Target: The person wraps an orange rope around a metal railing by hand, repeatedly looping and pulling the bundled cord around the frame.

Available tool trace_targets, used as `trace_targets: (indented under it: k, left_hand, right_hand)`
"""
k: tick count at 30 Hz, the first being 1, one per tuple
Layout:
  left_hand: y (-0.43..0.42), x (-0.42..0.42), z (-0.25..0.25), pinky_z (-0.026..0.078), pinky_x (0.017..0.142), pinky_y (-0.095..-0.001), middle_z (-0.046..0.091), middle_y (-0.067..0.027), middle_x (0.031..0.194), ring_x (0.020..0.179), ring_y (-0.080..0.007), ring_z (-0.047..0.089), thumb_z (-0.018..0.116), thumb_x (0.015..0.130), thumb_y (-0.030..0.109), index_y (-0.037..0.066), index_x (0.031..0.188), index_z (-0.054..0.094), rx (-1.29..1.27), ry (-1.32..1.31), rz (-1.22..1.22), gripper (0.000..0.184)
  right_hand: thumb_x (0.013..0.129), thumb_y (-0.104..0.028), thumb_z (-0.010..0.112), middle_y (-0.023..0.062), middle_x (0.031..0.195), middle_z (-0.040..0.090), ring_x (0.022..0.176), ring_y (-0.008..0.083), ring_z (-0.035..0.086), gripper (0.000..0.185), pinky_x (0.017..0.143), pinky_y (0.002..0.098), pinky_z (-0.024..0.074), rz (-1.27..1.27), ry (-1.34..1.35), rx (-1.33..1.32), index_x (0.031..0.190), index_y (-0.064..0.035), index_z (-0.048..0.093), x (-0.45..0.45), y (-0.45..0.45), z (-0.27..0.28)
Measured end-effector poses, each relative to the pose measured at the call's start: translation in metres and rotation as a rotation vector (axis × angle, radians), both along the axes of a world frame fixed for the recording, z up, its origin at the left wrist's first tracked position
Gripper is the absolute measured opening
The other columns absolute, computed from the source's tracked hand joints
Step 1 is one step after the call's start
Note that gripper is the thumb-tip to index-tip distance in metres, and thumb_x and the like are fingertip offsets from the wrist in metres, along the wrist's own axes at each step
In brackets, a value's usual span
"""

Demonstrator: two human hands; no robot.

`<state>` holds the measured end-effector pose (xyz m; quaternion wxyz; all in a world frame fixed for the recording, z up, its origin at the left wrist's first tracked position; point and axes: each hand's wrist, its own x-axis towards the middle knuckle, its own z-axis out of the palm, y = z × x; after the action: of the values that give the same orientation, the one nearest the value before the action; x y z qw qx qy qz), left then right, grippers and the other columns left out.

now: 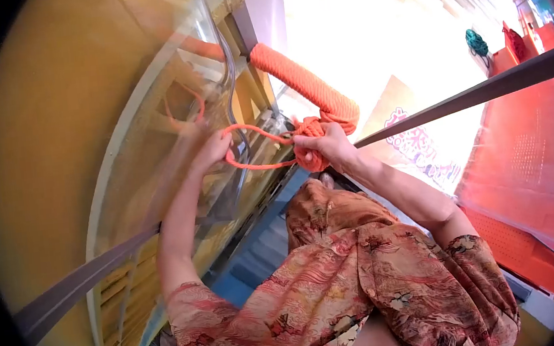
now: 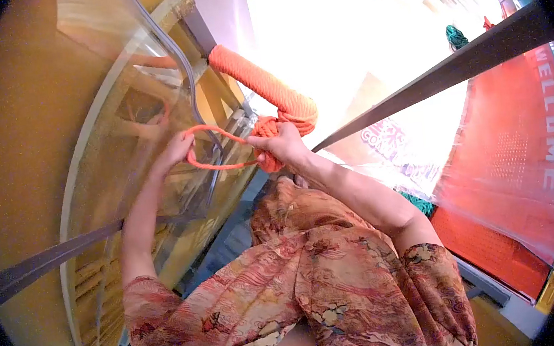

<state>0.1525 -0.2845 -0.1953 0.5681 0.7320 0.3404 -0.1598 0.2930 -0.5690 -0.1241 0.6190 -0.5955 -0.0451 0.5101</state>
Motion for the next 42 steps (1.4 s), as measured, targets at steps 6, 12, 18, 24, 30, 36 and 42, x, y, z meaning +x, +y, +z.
trace_targets:
  k: [6, 12, 18, 24, 30, 36, 42]
  left_hand:
    - [-0.028, 0.000, 0.045, 0.052, 0.053, -0.0347, 0.065, -0.0154, 0.073, 0.059, -0.0226, 0.065, 0.060, 0.082, 0.023, -0.001, 0.094, 0.067, 0.510, 0.572, -0.584, 0.028]
    - [-0.042, 0.022, 0.034, 0.052, 0.075, -0.0325, 0.068, -0.0128, 0.089, 0.086, -0.0199, 0.065, 0.061, 0.088, 0.038, 0.004, 0.096, 0.069, -0.186, 0.286, -0.431, 0.035]
    - [-0.096, 0.052, 0.044, 0.052, 0.085, -0.0352, 0.064, -0.0151, 0.105, 0.096, -0.0216, 0.063, 0.058, 0.091, 0.027, -0.005, 0.116, 0.054, -0.794, -0.087, 0.056, 0.040]
    - [-0.094, 0.084, 0.015, 0.055, 0.065, -0.0295, 0.063, -0.0068, 0.079, 0.071, -0.0156, 0.064, 0.059, 0.089, 0.016, -0.001, 0.100, 0.058, -0.582, -0.136, 0.038, 0.020]
    - [-0.112, 0.125, -0.022, 0.045, 0.045, -0.0278, 0.061, -0.0018, 0.078, 0.060, -0.0091, 0.056, 0.063, 0.086, 0.008, 0.006, 0.098, 0.059, -0.331, -0.223, 0.009, 0.012]
    - [-0.125, 0.174, -0.036, 0.048, 0.072, -0.0295, 0.059, -0.0048, 0.097, 0.086, -0.0133, 0.056, 0.061, 0.087, 0.012, 0.003, 0.103, 0.056, -0.123, -0.466, -0.081, 0.019]
    - [-0.161, 0.194, -0.077, 0.047, 0.084, -0.0297, 0.058, -0.0043, 0.106, 0.097, -0.0145, 0.054, 0.051, 0.091, 0.012, 0.006, 0.112, 0.053, -0.469, -0.752, 0.000, 0.022]
  right_hand:
    - [0.087, -0.007, 0.060, 0.0065, 0.070, 0.061, 0.051, 0.0103, 0.056, 0.011, 0.047, 0.0248, 0.0451, -0.199, 0.002, 0.077, 0.087, 0.0031, 0.059, -0.027, -0.012, 0.007]
    - [0.081, -0.015, 0.065, 0.0109, 0.076, 0.062, 0.061, 0.0204, 0.063, 0.026, 0.056, 0.0335, 0.0507, -0.130, -0.286, -0.073, 0.096, 0.0012, 0.050, -0.047, 0.017, -0.027]
    - [0.082, -0.014, 0.061, 0.0168, 0.077, 0.060, 0.076, 0.0255, 0.062, 0.032, 0.073, 0.0370, 0.0493, 0.180, -1.010, -0.017, 0.107, 0.0027, 0.050, -0.075, 0.034, -0.035]
    - [0.088, -0.024, 0.058, 0.0117, 0.073, 0.060, 0.068, 0.0138, 0.059, 0.026, 0.062, 0.0289, 0.0472, -0.060, -0.832, -0.137, 0.095, 0.0015, 0.059, 0.005, -0.041, 0.033]
    - [0.089, -0.016, 0.053, 0.0084, 0.074, 0.063, 0.068, 0.0123, 0.058, 0.022, 0.064, 0.0257, 0.0483, -0.353, -0.434, -0.015, 0.088, 0.0049, 0.061, 0.124, -0.029, -0.040]
    - [0.090, -0.044, 0.056, 0.0083, 0.108, 0.065, 0.092, 0.0132, 0.062, 0.050, 0.083, 0.0282, 0.0502, 0.326, 0.482, 0.218, 0.119, -0.0040, 0.057, 0.144, 0.016, -0.060]
    - [0.087, -0.028, 0.062, 0.0070, 0.096, 0.066, 0.082, 0.0156, 0.065, 0.033, 0.073, 0.0299, 0.0531, 0.207, 0.450, 0.125, 0.107, -0.0033, 0.055, 0.164, 0.028, -0.140]
